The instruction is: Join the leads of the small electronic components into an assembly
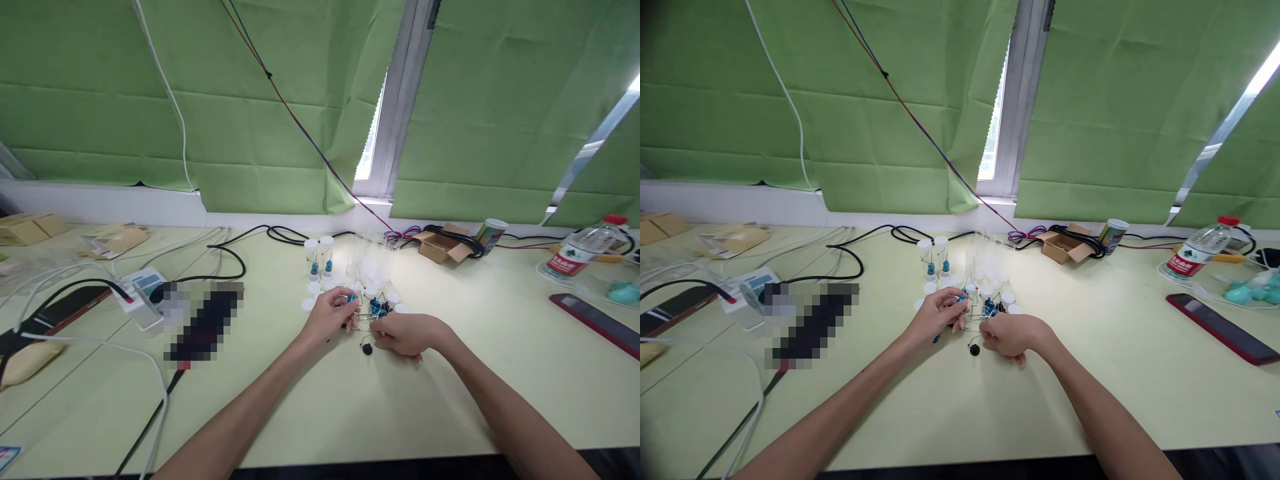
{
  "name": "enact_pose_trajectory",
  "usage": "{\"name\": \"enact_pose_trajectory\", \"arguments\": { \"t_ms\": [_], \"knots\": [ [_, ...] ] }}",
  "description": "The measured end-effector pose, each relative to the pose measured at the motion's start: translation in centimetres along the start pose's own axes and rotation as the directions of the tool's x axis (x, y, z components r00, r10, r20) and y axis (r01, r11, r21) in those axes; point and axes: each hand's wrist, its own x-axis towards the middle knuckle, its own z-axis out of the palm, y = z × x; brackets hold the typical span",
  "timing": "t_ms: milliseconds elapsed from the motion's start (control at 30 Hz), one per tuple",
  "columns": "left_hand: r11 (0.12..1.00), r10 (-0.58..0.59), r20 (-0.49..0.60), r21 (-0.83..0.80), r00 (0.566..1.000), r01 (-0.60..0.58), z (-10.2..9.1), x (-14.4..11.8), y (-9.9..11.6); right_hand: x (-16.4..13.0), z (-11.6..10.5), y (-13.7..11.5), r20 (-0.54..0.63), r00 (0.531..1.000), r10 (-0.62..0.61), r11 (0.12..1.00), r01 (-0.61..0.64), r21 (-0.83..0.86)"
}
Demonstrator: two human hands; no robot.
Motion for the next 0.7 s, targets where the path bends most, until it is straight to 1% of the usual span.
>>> {"name": "enact_pose_trajectory", "arguments": {
  "t_ms": [133,467,700],
  "knots": [
    [1.0,0.001,0.005,0.011,1.0,-0.001,-0.1,0.0,-0.2,-0.1,0.0,-0.3,-0.018,1.0,0.015,0.999,-0.016,-0.038],
    [1.0,-0.008,-0.014,-0.02,1.0,0.008,0.0,0.0,0.1,-0.2,0.5,-1.7,-0.113,0.993,0.035,0.984,-0.054,-0.168],
    [0.994,-0.026,-0.05,-0.107,0.998,0.021,0.0,0.0,0.3,-0.1,0.8,-2.1,-0.129,0.99,0.056,0.974,-0.082,-0.212]
  ]
}}
